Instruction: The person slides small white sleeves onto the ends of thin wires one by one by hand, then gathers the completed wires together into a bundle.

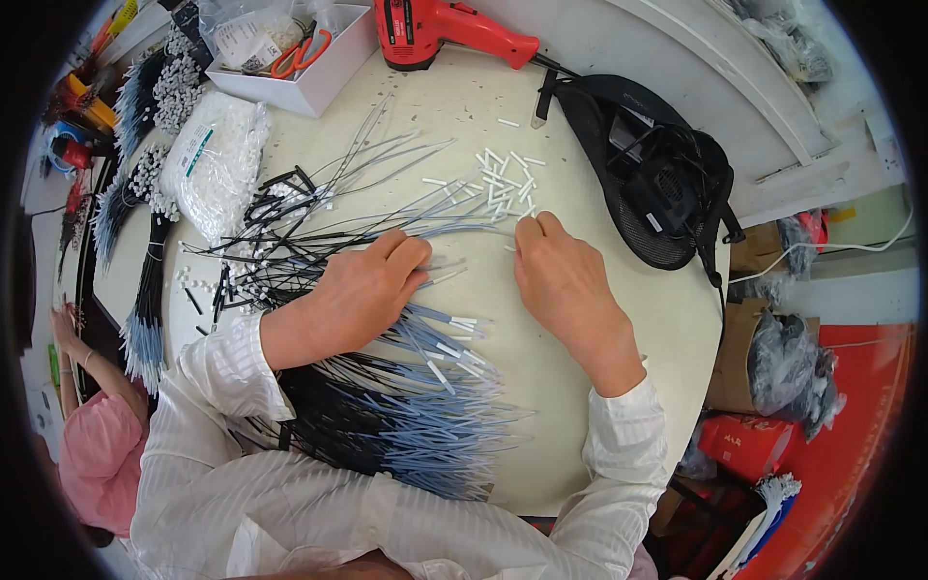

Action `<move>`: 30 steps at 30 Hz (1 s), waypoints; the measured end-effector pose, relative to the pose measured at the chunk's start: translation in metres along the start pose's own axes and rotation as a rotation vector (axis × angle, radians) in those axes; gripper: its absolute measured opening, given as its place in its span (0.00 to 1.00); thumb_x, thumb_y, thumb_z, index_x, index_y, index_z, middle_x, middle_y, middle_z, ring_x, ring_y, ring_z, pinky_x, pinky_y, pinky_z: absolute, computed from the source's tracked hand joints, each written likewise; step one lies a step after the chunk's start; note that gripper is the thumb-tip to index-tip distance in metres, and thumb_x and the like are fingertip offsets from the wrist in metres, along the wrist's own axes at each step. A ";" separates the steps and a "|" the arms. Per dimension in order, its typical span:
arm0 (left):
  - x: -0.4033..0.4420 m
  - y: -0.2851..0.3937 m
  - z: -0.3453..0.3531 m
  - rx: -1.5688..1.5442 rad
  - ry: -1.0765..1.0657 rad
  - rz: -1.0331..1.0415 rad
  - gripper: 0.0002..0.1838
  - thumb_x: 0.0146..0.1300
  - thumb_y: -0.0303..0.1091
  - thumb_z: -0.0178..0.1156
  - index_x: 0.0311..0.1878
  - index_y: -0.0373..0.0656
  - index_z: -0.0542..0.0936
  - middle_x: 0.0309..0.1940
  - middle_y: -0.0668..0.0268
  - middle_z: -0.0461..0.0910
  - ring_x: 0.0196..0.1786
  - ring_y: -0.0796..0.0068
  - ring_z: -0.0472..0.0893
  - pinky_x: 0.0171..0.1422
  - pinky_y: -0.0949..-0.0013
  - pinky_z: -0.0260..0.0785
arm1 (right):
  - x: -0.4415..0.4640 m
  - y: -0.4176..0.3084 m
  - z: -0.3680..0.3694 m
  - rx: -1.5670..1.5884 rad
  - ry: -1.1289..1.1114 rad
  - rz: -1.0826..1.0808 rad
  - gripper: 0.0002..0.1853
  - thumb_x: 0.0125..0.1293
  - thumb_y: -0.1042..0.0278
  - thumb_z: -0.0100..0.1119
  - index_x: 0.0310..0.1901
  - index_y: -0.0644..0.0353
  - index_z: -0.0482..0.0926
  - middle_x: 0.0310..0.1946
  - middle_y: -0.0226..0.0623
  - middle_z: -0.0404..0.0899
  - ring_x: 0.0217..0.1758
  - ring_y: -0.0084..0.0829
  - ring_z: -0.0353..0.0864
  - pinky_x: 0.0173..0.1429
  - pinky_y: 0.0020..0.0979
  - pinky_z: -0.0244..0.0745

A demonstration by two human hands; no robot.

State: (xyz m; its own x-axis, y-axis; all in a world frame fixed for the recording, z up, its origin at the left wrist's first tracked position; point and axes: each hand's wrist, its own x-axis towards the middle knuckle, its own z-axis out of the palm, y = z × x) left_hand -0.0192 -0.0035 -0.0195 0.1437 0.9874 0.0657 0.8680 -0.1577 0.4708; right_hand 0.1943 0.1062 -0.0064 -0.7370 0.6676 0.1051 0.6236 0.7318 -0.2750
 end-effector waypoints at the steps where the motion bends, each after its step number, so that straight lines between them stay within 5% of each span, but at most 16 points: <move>1: 0.000 0.000 0.000 -0.024 0.030 0.016 0.10 0.64 0.28 0.62 0.47 0.41 0.76 0.38 0.58 0.76 0.35 0.54 0.81 0.34 0.57 0.75 | -0.001 -0.001 0.000 -0.013 -0.017 -0.003 0.04 0.61 0.77 0.56 0.35 0.66 0.71 0.33 0.46 0.75 0.31 0.48 0.80 0.34 0.43 0.75; 12: 0.009 -0.005 -0.006 -0.296 0.371 0.316 0.07 0.65 0.26 0.59 0.45 0.35 0.78 0.35 0.57 0.76 0.31 0.53 0.75 0.39 0.57 0.69 | -0.007 -0.013 0.002 -0.048 -0.094 -0.057 0.08 0.55 0.81 0.57 0.36 0.68 0.69 0.35 0.49 0.73 0.30 0.49 0.80 0.34 0.43 0.76; 15: 0.005 0.000 -0.008 -0.584 0.166 0.078 0.08 0.69 0.25 0.57 0.47 0.32 0.79 0.32 0.58 0.76 0.28 0.61 0.74 0.35 0.65 0.68 | -0.004 -0.014 0.005 0.001 -0.022 -0.058 0.09 0.54 0.81 0.59 0.35 0.67 0.69 0.33 0.49 0.73 0.29 0.49 0.79 0.34 0.42 0.76; 24: 0.006 -0.001 -0.007 -0.531 0.156 0.108 0.07 0.69 0.27 0.57 0.46 0.38 0.81 0.27 0.60 0.73 0.28 0.65 0.72 0.34 0.66 0.65 | 0.007 -0.020 0.005 1.207 0.232 0.177 0.06 0.69 0.75 0.61 0.44 0.66 0.80 0.38 0.30 0.83 0.35 0.15 0.78 0.39 0.19 0.73; 30: 0.007 -0.003 -0.006 -0.552 0.154 0.092 0.07 0.70 0.28 0.57 0.44 0.38 0.82 0.26 0.61 0.73 0.28 0.67 0.72 0.34 0.66 0.65 | 0.006 -0.023 0.000 1.246 0.175 0.178 0.05 0.69 0.74 0.61 0.43 0.65 0.81 0.37 0.31 0.85 0.34 0.16 0.79 0.38 0.20 0.73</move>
State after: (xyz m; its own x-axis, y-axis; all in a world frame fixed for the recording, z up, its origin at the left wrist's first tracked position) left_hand -0.0237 0.0036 -0.0156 0.1000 0.9665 0.2362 0.4730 -0.2550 0.8433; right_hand 0.1757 0.0934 0.0006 -0.5651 0.8219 0.0724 -0.0264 0.0696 -0.9972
